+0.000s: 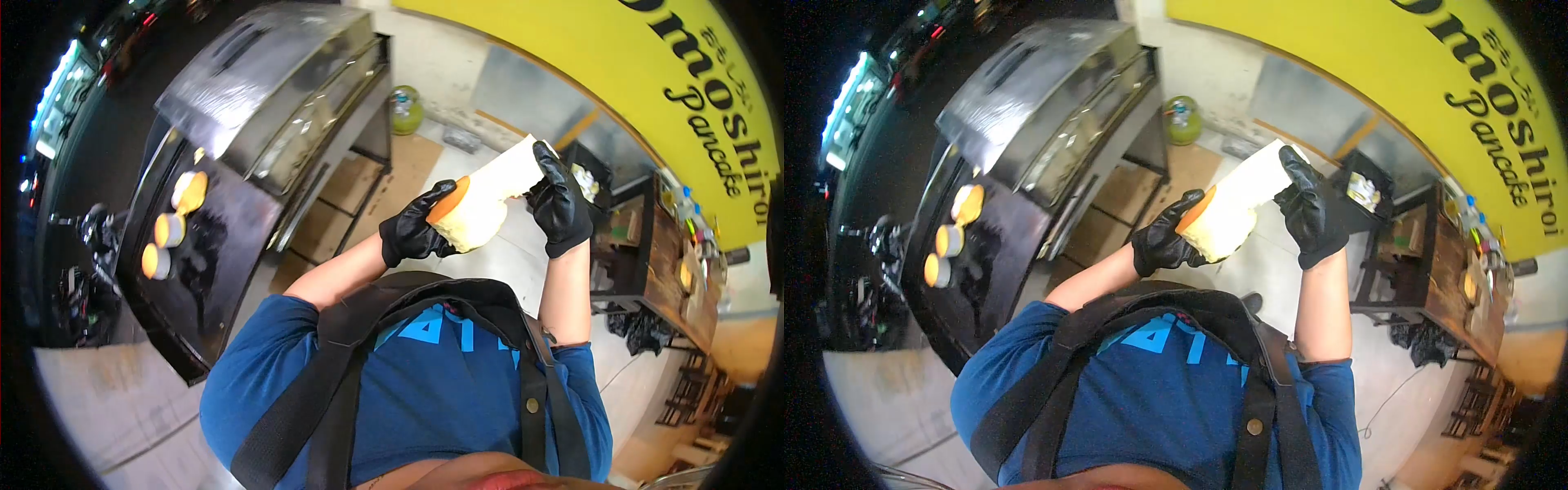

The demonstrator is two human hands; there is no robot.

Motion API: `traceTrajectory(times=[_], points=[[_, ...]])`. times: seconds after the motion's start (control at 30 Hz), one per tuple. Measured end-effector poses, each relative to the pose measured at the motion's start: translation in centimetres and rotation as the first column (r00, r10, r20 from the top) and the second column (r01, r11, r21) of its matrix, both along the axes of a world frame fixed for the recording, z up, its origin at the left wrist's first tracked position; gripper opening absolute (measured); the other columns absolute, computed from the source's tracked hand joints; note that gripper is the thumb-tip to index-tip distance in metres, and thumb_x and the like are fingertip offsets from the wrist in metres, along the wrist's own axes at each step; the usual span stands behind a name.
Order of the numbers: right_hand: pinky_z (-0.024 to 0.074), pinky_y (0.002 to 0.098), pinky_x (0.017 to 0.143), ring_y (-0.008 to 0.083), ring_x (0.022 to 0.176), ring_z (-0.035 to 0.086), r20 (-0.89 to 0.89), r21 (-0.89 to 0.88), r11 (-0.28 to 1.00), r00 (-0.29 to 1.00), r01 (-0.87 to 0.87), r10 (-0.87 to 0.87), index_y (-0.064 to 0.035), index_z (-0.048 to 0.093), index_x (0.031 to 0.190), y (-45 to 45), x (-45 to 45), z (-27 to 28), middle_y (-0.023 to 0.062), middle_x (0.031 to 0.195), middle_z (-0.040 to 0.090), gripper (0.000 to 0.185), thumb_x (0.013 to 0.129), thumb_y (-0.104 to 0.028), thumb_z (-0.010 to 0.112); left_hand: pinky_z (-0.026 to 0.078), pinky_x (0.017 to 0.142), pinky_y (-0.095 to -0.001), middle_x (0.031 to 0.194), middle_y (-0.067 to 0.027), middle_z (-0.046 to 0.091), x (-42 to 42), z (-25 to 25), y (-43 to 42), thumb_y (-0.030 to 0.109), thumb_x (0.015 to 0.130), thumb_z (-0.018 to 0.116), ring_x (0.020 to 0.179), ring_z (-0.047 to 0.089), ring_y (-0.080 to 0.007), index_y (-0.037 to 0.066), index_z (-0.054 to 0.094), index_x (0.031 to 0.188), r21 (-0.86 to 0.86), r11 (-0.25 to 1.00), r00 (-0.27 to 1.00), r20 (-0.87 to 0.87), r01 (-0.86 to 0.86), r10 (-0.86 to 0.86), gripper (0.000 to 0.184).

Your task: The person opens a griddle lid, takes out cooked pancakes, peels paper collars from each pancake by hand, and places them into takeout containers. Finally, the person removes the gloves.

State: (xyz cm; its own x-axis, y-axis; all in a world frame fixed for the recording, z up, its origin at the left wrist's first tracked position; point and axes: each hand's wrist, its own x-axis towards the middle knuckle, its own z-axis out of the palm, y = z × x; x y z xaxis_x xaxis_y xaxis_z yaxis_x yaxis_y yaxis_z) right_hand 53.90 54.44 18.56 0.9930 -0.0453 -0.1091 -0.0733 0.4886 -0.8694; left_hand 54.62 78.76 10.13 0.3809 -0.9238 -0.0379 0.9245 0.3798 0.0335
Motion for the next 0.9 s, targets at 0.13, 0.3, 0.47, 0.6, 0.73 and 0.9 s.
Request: traceTrajectory(times=[0.13,0.3,0.47,0.6,0.73,0.9], points=[[0.0494,0.0344,0.087,0.0162,0.107,0.060,0.010,-0.085,0.980,0.984,0.180,-0.180,-0.0108,0.061,0.120,-9.1,-1.8,2.9,0.0013,0.118,0.063,0.030,0.092,-0.021,0.060,0.043,0.098,-0.0552,0.135,-0.0170,0.051,1.9,-1.8,-10.3,0.038,0.092,0.056,0.120,0.053,-0.0338,0.006,0.044,0.137,-0.160,0.977,0.966,-0.193,0.141,-0.171,0.056],[0.0514,0.0317,0.078,0.0153,0.094,0.063,0.062,-0.001,0.900,0.899,0.435,-0.434,-0.0120,0.063,0.114,-22.8,-3.3,5.0,0.0020,0.104,0.066,0.026,0.089,-0.020,0.064,0.046,0.095,-0.0524,0.133,-0.0214,0.050,3.5,-1.8,-24.4,0.046,0.089,0.057,0.117,0.054,-0.0370,0.003,0.042,0.138,-0.098,0.951,0.941,-0.149,0.293,-0.305,0.067],[0.0491,0.0341,0.086,0.0177,0.104,0.060,0.113,-0.056,0.836,0.835,0.546,-0.538,-0.0118,0.061,0.123,-34.7,-4.2,7.8,0.0039,0.115,0.064,0.032,0.092,-0.022,0.061,0.050,0.087,-0.0486,0.120,-0.0218,0.058,6.0,-0.8,-35.7,0.056,0.087,0.053,0.103,0.060,-0.0341,0.003,0.047,0.133,-0.119,0.917,0.925,0.038,0.380,-0.378,0.070],[0.0491,0.0377,0.089,0.0196,0.109,0.059,0.161,0.074,0.813,0.798,0.577,-0.581,-0.0080,0.057,0.126,-45.7,-2.9,6.8,0.0069,0.118,0.063,0.035,0.093,-0.019,0.057,0.050,0.083,-0.0482,0.121,-0.0204,0.059,9.7,-2.7,-40.4,0.059,0.089,0.044,0.103,0.061,-0.0365,0.008,0.048,0.134,-0.269,0.808,0.850,0.120,0.525,-0.513,0.068],[0.0459,0.0412,0.098,0.0237,0.114,0.057,0.095,0.240,0.762,0.767,0.601,-0.635,-0.0091,0.058,0.123,-54.8,0.3,2.2,0.0077,0.124,0.061,0.033,0.091,-0.016,0.057,0.052,0.069,-0.0498,0.120,-0.0241,0.056,14.2,-5.3,-44.2,0.064,0.079,0.054,0.097,0.061,-0.0406,0.007,0.048,0.132,-0.373,0.728,0.810,0.137,0.575,-0.570,0.078],[0.0528,0.0407,0.088,0.0247,0.102,0.063,0.057,0.274,0.698,0.714,0.661,-0.698,-0.0070,0.061,0.114,-64.9,6.7,-6.9,0.0100,0.114,0.065,0.029,0.089,-0.022,0.061,0.049,0.090,-0.0542,0.131,-0.0270,0.049,22.6,-6.8,-47.0,0.058,0.080,0.061,0.109,0.056,-0.0450,0.001,0.042,0.136,-0.149,0.846,0.857,0.148,0.513,-0.494,0.082]])
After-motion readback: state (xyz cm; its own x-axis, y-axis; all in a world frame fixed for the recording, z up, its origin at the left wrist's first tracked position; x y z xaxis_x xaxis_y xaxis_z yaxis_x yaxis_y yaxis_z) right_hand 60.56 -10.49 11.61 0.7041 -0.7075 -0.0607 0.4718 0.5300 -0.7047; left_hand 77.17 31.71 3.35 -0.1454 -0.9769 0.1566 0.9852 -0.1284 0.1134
